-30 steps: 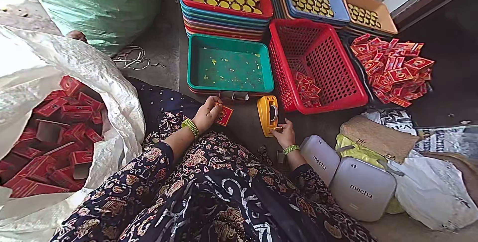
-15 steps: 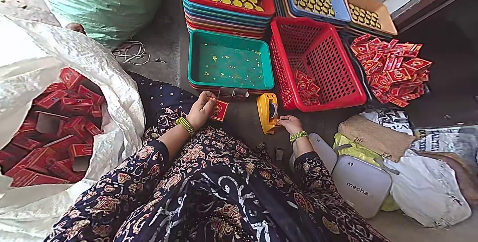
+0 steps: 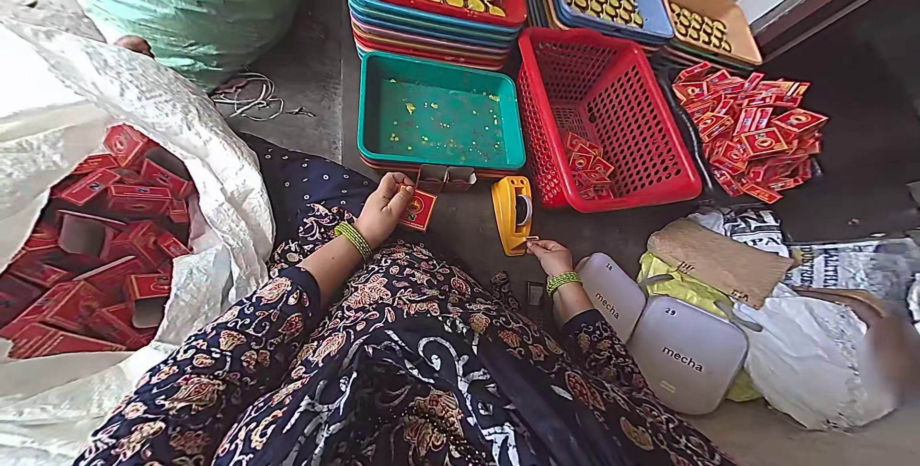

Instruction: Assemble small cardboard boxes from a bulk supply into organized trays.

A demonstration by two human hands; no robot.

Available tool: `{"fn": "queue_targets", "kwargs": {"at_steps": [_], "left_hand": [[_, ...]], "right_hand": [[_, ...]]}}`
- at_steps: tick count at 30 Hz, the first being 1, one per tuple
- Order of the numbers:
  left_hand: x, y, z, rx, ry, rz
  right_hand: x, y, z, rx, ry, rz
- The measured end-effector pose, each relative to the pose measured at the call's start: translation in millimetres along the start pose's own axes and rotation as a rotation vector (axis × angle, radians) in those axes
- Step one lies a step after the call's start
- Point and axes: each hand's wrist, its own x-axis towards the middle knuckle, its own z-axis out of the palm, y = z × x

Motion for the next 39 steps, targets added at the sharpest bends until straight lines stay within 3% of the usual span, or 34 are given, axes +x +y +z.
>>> {"fn": "queue_targets", "kwargs": {"at_steps": [3, 5, 7, 9, 12, 14, 17, 22, 30, 34, 36, 39], "left_hand": [[0, 2, 2, 0.001, -0.004, -0.004], [-1, 3, 2, 0.017, -0.009, 0.001], [-1, 2, 0, 0.030, -0.006, 0.022], [0, 0, 0, 0.039, -0.013, 0.045], [-2, 0, 1, 0.060, -0.029, 0.036], [-4, 6, 2, 0.082, -0.031, 0.029], [-5, 10, 1, 0.108, -0.015, 0.038], [-5, 0, -5, 0.090, -0.026, 0.056], [-5, -1, -3, -0.032, -0.031, 0.055], [-9, 0, -2, 0.034, -0.092, 0.120], [-10, -1, -2, 0.108, -0.096, 0.132], [-11, -3, -5, 0.055, -0.080, 0.105]], "right_hand": [[-2, -12, -6, -0.337, 0.033, -0.029], [-9, -25, -10, -0.625, -0.034, -0.004], [-10, -33, -8, -0.723, -0.127, -0.036], [-14, -41, -3, -0.541, -0.183, -0.197], [-40, -75, 25, 0.108, -0.312, -0.423], [-65, -113, 47, 0.446, -0.437, -0.468], [-89, -162, 77, 0.684, -0.594, -0.390], [-92, -190, 120, 0.741, -0.656, -0.221], [-86, -189, 142, 0.670, -0.528, -0.196], [-81, -191, 144, 0.595, -0.431, -0.147], [-77, -186, 141, 0.533, -0.429, -0.250], [-73, -169, 133, 0.313, -0.503, -0.617]]}}
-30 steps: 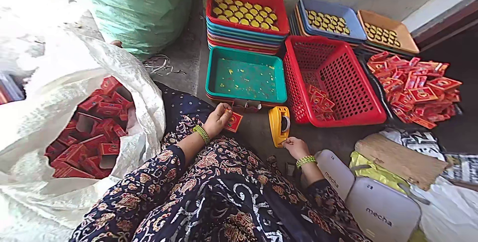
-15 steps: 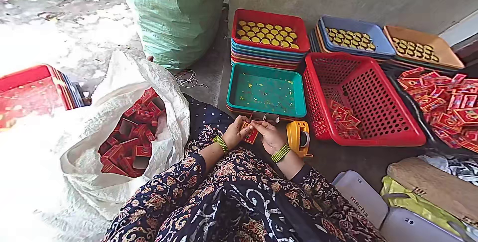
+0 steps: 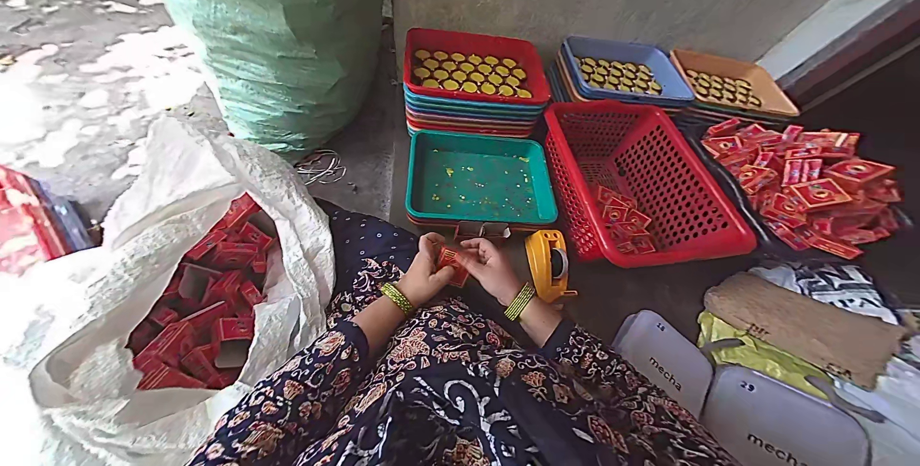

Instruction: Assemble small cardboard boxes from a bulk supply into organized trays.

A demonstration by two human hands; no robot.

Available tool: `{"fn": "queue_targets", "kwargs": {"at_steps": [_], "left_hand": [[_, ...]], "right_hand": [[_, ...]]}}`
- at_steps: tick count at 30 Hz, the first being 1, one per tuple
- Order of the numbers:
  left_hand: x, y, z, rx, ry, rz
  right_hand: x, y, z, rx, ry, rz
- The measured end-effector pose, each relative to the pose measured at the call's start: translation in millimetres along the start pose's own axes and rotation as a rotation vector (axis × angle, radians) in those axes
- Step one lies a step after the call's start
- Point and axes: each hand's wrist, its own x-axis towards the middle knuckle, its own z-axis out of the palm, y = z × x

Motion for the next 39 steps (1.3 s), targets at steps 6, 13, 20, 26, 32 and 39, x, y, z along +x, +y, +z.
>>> {"fn": "queue_targets", "kwargs": {"at_steps": [6, 13, 20, 26, 32, 39], "left_hand": [[4, -7, 1, -0.089, -0.019, -0.059], [9, -2, 2, -0.095, 0.017, -0.154], [6, -2, -1, -0.068, 0.010, -0.187], [7, 1, -2, -0.075, -0.003, -0.215], [6, 4, -4, -0.063, -0.020, -0.221], [7, 4, -4, -0.051, -0.036, -0.225]], "right_hand": [[-19, -31, -72, -0.592, 0.406, -0.180], [17, -35, -141, -0.831, 0.659, -0.260], [80, 44, -87, -1.057, 0.098, -0.074], [76, 67, -79, -1.171, 0.103, -0.161], [70, 77, -69, -1.104, 0.196, -0.026], [76, 78, -57, -0.732, 0.412, 0.170]]}}
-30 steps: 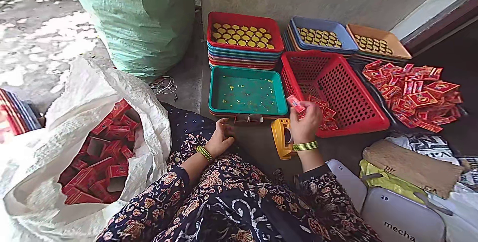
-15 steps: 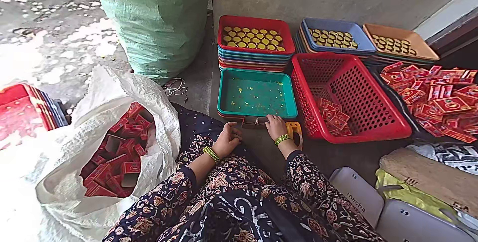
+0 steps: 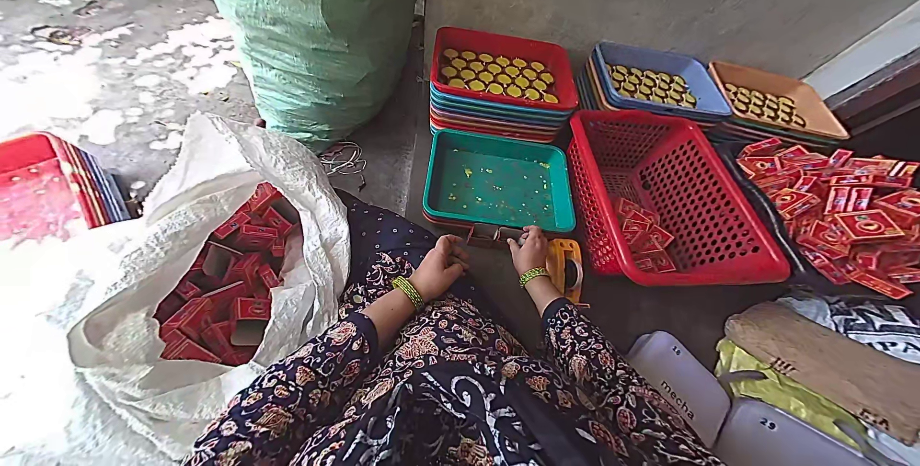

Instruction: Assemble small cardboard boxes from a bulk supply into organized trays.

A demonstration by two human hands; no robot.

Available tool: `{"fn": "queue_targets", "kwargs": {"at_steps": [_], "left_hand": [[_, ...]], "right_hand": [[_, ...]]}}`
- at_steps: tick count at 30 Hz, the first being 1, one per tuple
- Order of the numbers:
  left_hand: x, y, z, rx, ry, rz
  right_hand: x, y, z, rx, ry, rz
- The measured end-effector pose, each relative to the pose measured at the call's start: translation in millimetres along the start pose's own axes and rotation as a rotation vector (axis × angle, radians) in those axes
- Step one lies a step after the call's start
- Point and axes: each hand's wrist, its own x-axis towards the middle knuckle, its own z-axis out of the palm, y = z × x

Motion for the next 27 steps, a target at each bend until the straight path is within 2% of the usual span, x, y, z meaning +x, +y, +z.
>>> {"fn": "queue_targets", "kwargs": {"at_steps": [5, 9, 11, 13, 17, 22, 24, 27], "left_hand": [[-1, 2, 0, 0.011, -0.002, -0.016], [0, -1, 0, 0.070, -0.003, 0.004], [0, -3, 1, 0.129, 0.010, 0.042], [1, -2, 4, 0.165, -0.002, 0.064], [-4, 5, 10, 0.160, -0.042, 0.113], [-10, 4, 7, -0.034, 0.138, 0.194], [-10, 3, 4, -0.118, 0.198, 0.200], [-10, 1, 0, -0.164, 0.204, 0.185]], "right_hand": [[-6, 4, -1, -0.032, -0.130, -0.010], [-26, 3, -21, -0.062, -0.107, -0.132], [-40, -6, -40, 0.073, -0.094, -0.226], [-49, -15, -55, 0.267, -0.168, -0.313], [-62, -47, -65, 0.622, -0.404, -0.259], [-79, -80, -47, 0.985, -0.231, -0.067], [-87, -85, -43, 1.072, -0.219, -0.112], [-95, -79, -31, 1.049, -0.289, -0.215]]}}
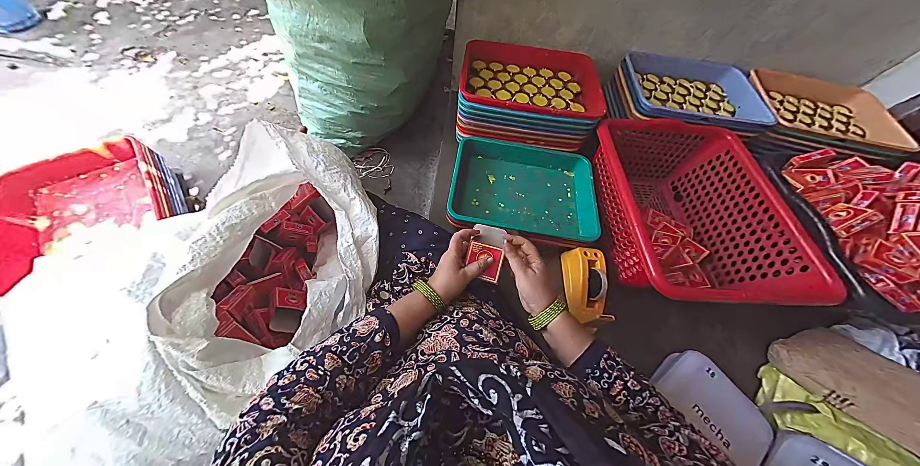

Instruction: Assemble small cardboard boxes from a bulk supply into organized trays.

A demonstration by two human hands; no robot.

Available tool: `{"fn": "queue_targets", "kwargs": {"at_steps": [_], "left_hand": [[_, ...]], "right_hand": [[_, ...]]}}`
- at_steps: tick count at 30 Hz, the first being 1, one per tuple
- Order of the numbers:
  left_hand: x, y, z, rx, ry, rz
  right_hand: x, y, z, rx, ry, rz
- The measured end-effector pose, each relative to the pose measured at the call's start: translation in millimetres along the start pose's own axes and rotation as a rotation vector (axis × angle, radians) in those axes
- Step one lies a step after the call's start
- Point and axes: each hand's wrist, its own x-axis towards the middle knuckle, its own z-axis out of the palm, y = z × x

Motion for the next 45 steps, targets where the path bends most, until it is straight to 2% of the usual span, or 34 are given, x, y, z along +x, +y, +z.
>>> {"fn": "queue_targets", "kwargs": {"at_steps": [5, 9, 12, 14, 18, 22, 26, 29, 34, 39, 45], "left_hand": [[-1, -2, -2, -0.024, -0.014, 0.006], [-2, -1, -1, 0.025, -0.090, 0.026], [-1, 0, -1, 0.011, -0.107, 0.015], [0, 0, -2, -0.031, -0.093, -0.017], [-1, 2, -1, -0.058, -0.089, -0.055], [-2, 3, -1, -0.067, -0.131, -0.035], [-3, 5, -1, -0.057, -0.168, -0.030], [-3, 2, -1, -0.030, -0.158, -0.018], [-3, 3, -2, -0.063, -0.115, -0.022], [-3, 2, -2, -0.059, -0.118, -0.037], [-3, 1, -1, -0.055, -0.155, -0.025]], "right_hand": [[-6, 10, 3, -0.047, -0.081, -0.023], [-2, 13, 2, -0.395, -0.058, -0.200], [3, 9, 1, -0.393, 0.009, -0.278], [6, -1, 1, -0.250, 0.049, -0.229], [13, -19, -10, -0.004, 0.072, -0.001], [15, -22, -18, -0.112, 0.021, 0.110], [15, -13, -17, -0.362, 0.086, -0.009], [13, -14, -17, -0.363, 0.044, -0.119], [7, -24, -17, -0.190, -0.132, -0.029], [5, -21, -15, -0.228, -0.126, 0.019], [4, -24, -18, -0.495, -0.227, -0.173]]}}
